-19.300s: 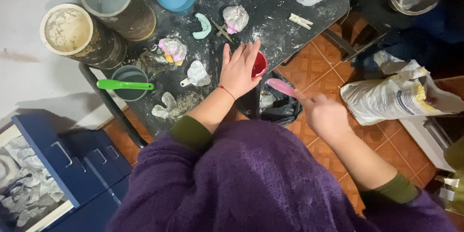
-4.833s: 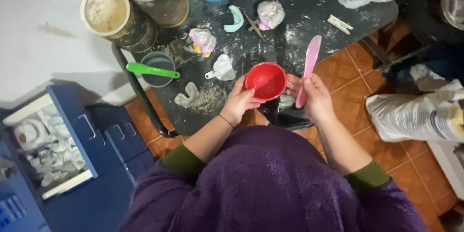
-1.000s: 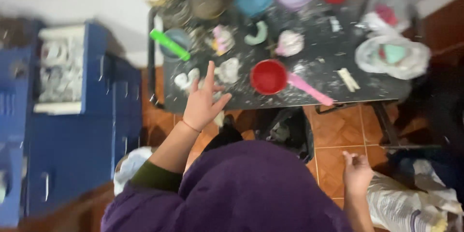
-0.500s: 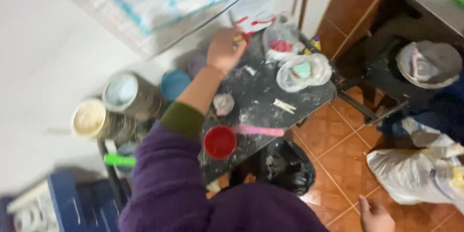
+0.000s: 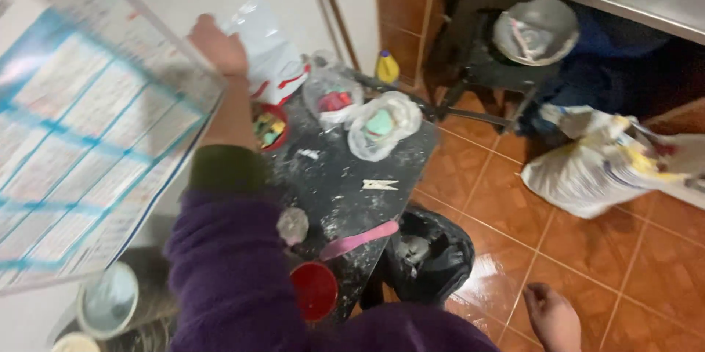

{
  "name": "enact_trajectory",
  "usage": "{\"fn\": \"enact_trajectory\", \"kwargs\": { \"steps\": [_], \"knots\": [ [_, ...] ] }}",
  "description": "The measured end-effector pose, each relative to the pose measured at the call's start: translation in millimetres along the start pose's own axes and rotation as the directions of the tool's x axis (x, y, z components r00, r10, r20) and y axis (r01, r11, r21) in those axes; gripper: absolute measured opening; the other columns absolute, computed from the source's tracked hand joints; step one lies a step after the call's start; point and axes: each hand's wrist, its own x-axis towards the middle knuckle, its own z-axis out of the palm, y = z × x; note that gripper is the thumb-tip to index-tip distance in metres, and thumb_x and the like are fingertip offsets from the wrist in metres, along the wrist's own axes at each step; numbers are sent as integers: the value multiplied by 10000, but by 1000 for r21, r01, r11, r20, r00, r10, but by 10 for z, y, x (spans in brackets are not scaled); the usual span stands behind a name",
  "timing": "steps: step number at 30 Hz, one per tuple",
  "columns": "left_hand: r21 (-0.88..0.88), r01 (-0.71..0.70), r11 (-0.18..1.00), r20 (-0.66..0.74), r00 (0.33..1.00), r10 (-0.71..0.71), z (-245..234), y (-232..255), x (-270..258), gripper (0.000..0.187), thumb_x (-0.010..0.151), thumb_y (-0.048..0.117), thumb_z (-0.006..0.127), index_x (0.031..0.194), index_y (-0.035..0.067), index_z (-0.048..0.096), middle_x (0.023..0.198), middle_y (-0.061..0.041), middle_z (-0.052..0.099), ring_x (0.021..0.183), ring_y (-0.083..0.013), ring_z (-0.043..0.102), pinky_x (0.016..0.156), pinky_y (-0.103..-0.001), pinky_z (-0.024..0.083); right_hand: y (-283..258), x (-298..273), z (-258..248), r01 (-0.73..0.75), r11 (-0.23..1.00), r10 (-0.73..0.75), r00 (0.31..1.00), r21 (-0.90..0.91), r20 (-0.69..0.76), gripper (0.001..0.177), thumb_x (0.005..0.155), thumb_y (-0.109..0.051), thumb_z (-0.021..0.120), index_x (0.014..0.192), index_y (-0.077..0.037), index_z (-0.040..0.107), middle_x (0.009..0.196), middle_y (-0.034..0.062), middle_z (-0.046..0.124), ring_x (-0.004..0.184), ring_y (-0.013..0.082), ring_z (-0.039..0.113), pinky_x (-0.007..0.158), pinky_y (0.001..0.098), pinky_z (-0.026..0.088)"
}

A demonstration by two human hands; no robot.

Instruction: The person handles a small, multi-colored object, then pours a white powder from a bag into a red bowl. They add water from a blue bowl and mix the contents with a pink spatula to form a paste.

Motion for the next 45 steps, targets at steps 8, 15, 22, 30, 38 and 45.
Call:
{"fn": "enact_trajectory", "kwargs": {
  "steps": [8, 15, 22, 30, 38, 45],
  "knots": [
    [114, 51, 992, 336, 938, -87, -295, 81, 25, 318, 857, 299, 840, 1044, 65, 733, 1084, -221, 675, 1018, -415, 623, 894, -513, 482, -361, -124, -218, 82, 995, -81, 996, 56, -22, 296, 899, -371, 698, 1055, -127, 760, 919, 144, 768, 861, 312, 747, 785, 421, 592],
    [-186, -305, 934, -156, 948, 278, -1025, 744, -190, 197, 920, 207, 832, 946, 64, 699, 1078, -115, 626, 1046, -337, 578, 910, -445, 494, -239, -94, -274, 145, 985, -147, 989, 89, 9, 276, 896, -347, 701, 1048, -127, 768, 937, 137, 777, 842, 296, 749, 770, 407, 593],
    [-503, -440, 744, -245, 898, 365, -1817, 1890, -1042, 189, 943, 100, 750, 1072, 34, 628, 1172, -134, 664, 1125, -338, 618, 991, -461, 479, -788, 97, -320, 49, 780, -198, 965, 624, 172, 279, 956, -243, 679, 1097, -14, 754, 800, 80, 741, 646, 162, 643, 600, 317, 545],
    [-872, 88, 482, 166, 978, 122, -2544, 2941, -2516, 261, 952, 226, 721, 1105, 30, 641, 1023, -138, 708, 925, -279, 712, 829, -361, 563, -1675, 359, -525, -150, 231, -604, 752, 961, 262, 762, 825, -333, 754, 1479, -173, 397, 1372, 30, 580, 1193, 220, 614, 962, 468, 525],
    [-906, 233, 353, 319, 924, 210, -3181, 1991, -3187, 242, 988, 192, 695, 1147, 22, 630, 1021, -84, 704, 925, -163, 663, 838, -317, 557, -2285, -449, -852, -208, -8, -855, 508, 978, 101, 800, 824, -280, 878, 1476, -66, 466, 1409, 100, 583, 1261, 299, 601, 977, 476, 558],
    [-785, 204, 585, 330, 937, 116, -3337, 723, -3796, 186, 1011, 125, 696, 1154, 16, 651, 1265, -138, 604, 1090, -199, 617, 922, -302, 522, -2571, -264, -515, -29, 167, -894, 416, 986, 164, 767, 809, -127, 861, 1482, -14, 511, 1332, 91, 630, 1224, 250, 614, 991, 388, 510]
  ]
}}
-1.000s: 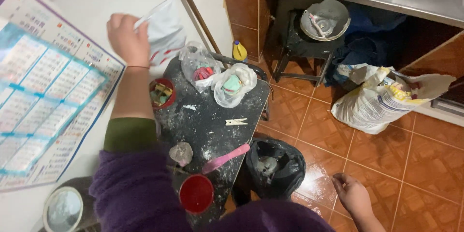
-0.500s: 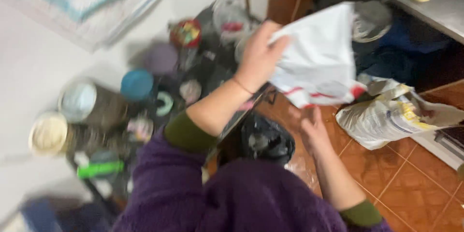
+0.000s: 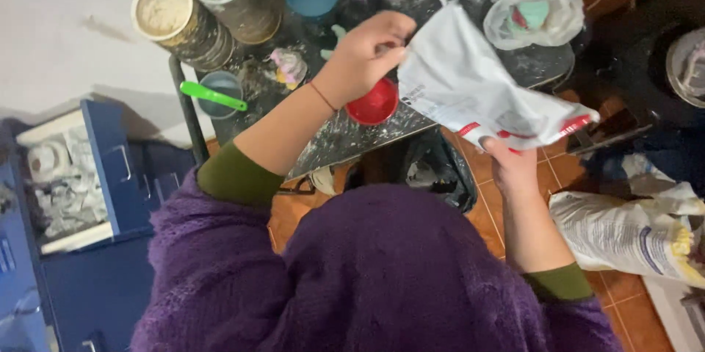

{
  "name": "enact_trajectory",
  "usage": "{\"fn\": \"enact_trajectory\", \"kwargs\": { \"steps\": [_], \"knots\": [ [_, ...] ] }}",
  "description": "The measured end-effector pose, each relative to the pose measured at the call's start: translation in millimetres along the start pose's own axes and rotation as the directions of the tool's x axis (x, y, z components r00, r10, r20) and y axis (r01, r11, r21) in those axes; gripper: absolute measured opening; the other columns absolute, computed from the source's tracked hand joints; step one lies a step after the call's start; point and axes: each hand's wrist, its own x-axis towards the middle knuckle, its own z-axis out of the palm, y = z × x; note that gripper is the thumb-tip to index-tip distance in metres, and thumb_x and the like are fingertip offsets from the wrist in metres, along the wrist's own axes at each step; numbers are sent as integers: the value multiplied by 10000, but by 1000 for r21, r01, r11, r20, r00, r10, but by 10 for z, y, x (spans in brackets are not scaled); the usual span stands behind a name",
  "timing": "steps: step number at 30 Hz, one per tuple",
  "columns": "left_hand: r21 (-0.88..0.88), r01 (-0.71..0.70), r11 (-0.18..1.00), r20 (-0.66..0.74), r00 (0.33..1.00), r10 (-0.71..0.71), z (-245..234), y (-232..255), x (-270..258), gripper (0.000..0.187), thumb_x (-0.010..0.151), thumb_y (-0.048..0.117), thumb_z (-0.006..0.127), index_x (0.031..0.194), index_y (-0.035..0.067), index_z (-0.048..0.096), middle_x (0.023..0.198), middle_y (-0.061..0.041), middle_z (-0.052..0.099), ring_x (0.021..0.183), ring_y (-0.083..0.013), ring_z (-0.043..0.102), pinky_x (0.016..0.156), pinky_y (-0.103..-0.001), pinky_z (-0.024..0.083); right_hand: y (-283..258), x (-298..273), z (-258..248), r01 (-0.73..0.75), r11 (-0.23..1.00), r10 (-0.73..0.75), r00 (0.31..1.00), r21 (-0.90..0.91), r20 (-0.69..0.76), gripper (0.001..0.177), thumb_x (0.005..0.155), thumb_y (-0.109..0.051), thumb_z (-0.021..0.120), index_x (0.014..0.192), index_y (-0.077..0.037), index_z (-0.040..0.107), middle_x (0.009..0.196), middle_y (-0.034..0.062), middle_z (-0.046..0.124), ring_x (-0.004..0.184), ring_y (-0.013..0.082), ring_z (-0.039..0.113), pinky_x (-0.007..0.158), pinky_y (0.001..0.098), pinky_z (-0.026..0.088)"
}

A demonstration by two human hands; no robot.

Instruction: The person handles a small, multi-colored object, then pours a white powder from a bag into a red bowl. They add water from a blue bowl and mix the contents with a pink spatula to form a paste.

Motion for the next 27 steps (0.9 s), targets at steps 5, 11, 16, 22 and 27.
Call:
{"fn": "enact_trajectory", "kwargs": {
  "steps": [5, 11, 16, 22, 27],
  "knots": [
    [341, -133, 931, -134, 973, 188, -216, 328, -314, 447, 998, 140, 727, 1413, 67, 577, 1597, -164, 438, 1457, -311, 467, 1192, -418, 429, 80, 178, 158, -42, 981, 53, 997, -187, 52, 711, 798, -64, 831, 1445, -27, 537, 1377, 32, 627, 1278, 175, 606, 1124, 351, 481],
    [637, -114, 763, -68, 977, 202, -138, 344, -518, 611, 997, 305, 726, 1546, 131, 523, 1646, -108, 390, 1568, -344, 297, 1272, -606, 205, 250, 320, 173, -71, 956, 104, 989, -285, 104, 579, 832, -47, 822, 1370, -29, 608, 1295, 22, 655, 1191, 151, 622, 1075, 339, 495],
    [752, -80, 654, -54, 982, 183, -163, 288, -568, 567, 1004, 405, 714, 1508, 189, 571, 1585, -37, 495, 1551, -319, 288, 1230, -692, 126, 150, 381, 300, -47, 944, 97, 985, -326, 140, 510, 856, -13, 800, 1333, -29, 618, 1263, 15, 670, 1162, 133, 635, 1061, 324, 513],
    [757, -89, 647, -51, 979, 195, -150, 360, -585, 598, 981, 484, 724, 1473, 171, 588, 1535, -30, 543, 1545, -317, 288, 1209, -725, 79, 116, 389, 338, -11, 947, 72, 981, -320, 180, 475, 879, 37, 770, 1324, -34, 622, 1245, 6, 679, 1142, 109, 647, 1044, 299, 526],
    [748, -81, 659, -56, 982, 183, -143, 405, -590, 632, 984, 511, 694, 1497, 158, 584, 1555, -56, 532, 1550, -327, 273, 1205, -715, 42, 135, 378, 318, 11, 930, 58, 983, -368, 176, 441, 881, 48, 771, 1294, -31, 638, 1207, 4, 693, 1103, 99, 654, 1009, 288, 534]
  ]
}}
